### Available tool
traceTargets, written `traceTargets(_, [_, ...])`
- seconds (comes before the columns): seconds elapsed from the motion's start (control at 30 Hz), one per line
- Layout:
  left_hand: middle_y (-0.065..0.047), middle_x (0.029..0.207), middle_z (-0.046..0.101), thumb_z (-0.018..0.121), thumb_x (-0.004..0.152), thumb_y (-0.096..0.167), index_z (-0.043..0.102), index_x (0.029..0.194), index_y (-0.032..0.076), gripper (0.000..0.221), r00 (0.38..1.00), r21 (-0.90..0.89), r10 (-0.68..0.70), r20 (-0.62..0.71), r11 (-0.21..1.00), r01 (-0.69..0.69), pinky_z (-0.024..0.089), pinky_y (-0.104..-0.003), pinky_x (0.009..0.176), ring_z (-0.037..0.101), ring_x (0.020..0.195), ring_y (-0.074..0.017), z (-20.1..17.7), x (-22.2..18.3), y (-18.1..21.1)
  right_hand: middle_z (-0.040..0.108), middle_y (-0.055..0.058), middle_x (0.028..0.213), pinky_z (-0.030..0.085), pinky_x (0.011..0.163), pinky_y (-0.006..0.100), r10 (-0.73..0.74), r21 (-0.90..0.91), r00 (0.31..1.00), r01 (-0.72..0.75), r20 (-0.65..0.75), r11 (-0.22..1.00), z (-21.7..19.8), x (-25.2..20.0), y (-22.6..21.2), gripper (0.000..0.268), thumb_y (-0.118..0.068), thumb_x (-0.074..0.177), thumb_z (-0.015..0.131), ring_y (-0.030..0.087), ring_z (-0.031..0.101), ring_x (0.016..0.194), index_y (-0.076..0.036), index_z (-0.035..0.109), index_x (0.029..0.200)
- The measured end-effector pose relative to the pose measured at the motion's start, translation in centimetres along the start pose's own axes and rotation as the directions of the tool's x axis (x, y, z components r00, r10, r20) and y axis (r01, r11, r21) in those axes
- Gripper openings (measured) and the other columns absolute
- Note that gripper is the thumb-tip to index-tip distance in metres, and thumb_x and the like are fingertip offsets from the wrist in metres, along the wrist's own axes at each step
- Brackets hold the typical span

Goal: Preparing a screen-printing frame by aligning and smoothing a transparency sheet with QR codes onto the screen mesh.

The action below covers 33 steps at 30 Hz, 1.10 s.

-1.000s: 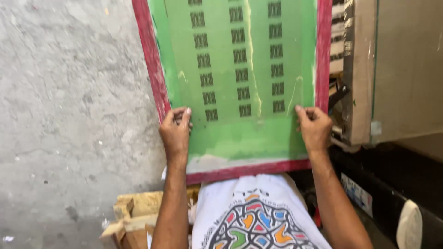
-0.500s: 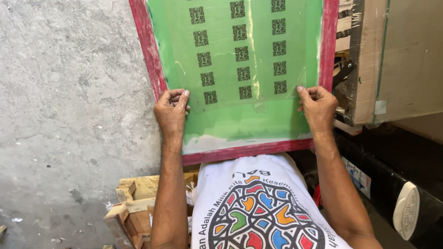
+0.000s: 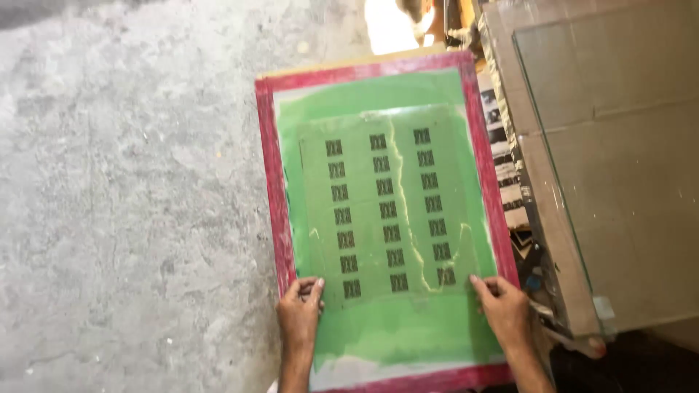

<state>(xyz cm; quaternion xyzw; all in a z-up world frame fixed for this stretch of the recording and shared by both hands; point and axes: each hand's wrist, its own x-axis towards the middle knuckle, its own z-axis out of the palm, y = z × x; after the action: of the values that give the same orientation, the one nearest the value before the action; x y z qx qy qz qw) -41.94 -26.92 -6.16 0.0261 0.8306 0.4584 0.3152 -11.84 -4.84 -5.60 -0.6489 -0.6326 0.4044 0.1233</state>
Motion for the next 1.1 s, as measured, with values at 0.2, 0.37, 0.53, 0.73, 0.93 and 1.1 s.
traceTargets(0.2, [-0.005,0.078,0.078,0.077,0.088,0.016,0.077,0.101,0.004,0.017,0.995,0.029,-0.097,0.005,0.995,0.097,0.053,-0.024,0.051,0.067,0.058,-0.0092,0.1,0.9,1.4,0.073,0.007,0.065,0.048,0.05,0.031,0.136,-0.068,0.991,-0.135,0.01,0.989,0.4,0.2,-2.3,0.027,-0.029,0.089,0.078,0.014,0.067,0.055,-0.002,0.078,0.088])
traceTargets(0.37, [-0.005,0.079,0.077,0.076,0.089,0.015,0.077,0.102,0.003,0.018,0.99,-0.076,-0.141,-0.004,0.987,0.14,0.049,-0.024,0.05,0.064,0.058,-0.0089,0.6,1.4,0.1,0.072,0.006,0.066,0.05,0.05,0.028,0.176,-0.037,0.984,-0.176,-0.002,0.984,1.1,1.4,-1.3,0.029,-0.031,0.088,0.079,0.014,0.066,0.055,-0.002,0.078,0.088])
traceTargets(0.53, [-0.003,0.075,0.075,0.076,0.089,0.015,0.076,0.1,0.003,0.016,0.984,-0.064,-0.177,-0.016,0.982,0.175,0.048,-0.023,0.048,0.064,0.057,-0.0081,0.6,1.2,1.7,0.07,0.006,0.062,0.048,0.05,0.03,0.204,-0.14,0.978,-0.197,0.039,0.97,0.9,1.4,-2.7,0.031,-0.034,0.091,0.078,0.015,0.064,0.053,-0.003,0.077,0.088])
traceTargets(0.73, [-0.003,0.078,0.074,0.076,0.089,0.012,0.075,0.102,0.002,0.016,0.977,-0.135,-0.213,0.003,0.968,0.211,0.047,-0.023,0.049,0.062,0.058,-0.0079,0.6,1.5,0.5,0.068,0.004,0.061,0.049,0.048,0.029,0.221,-0.081,0.974,-0.217,0.049,0.973,1.1,1.8,-2.3,0.029,-0.032,0.088,0.078,0.013,0.063,0.052,-0.003,0.077,0.085])
traceTargets(0.93, [-0.005,0.08,0.074,0.077,0.089,0.011,0.076,0.103,0.0,0.018,0.991,-0.124,-0.123,-0.043,0.985,0.117,0.049,-0.022,0.05,0.062,0.059,-0.0082,0.7,1.8,-1.1,0.065,0.003,0.057,0.047,0.044,0.029,0.148,0.012,0.989,-0.148,0.018,0.989,1.3,1.9,-1.4,0.028,-0.03,0.085,0.08,0.011,0.06,0.048,-0.003,0.077,0.081])
traceTargets(1.1, [-0.006,0.08,0.074,0.076,0.089,0.01,0.075,0.104,-0.001,0.019,0.991,-0.121,-0.128,-0.034,0.985,0.123,0.05,-0.023,0.051,0.063,0.059,-0.0091,0.8,2.2,-1.5,0.066,0.002,0.055,0.045,0.044,0.03,0.175,-0.038,0.984,-0.174,0.015,0.984,1.0,1.8,-2.4,0.029,-0.032,0.085,0.08,0.011,0.06,0.046,-0.004,0.077,0.081])
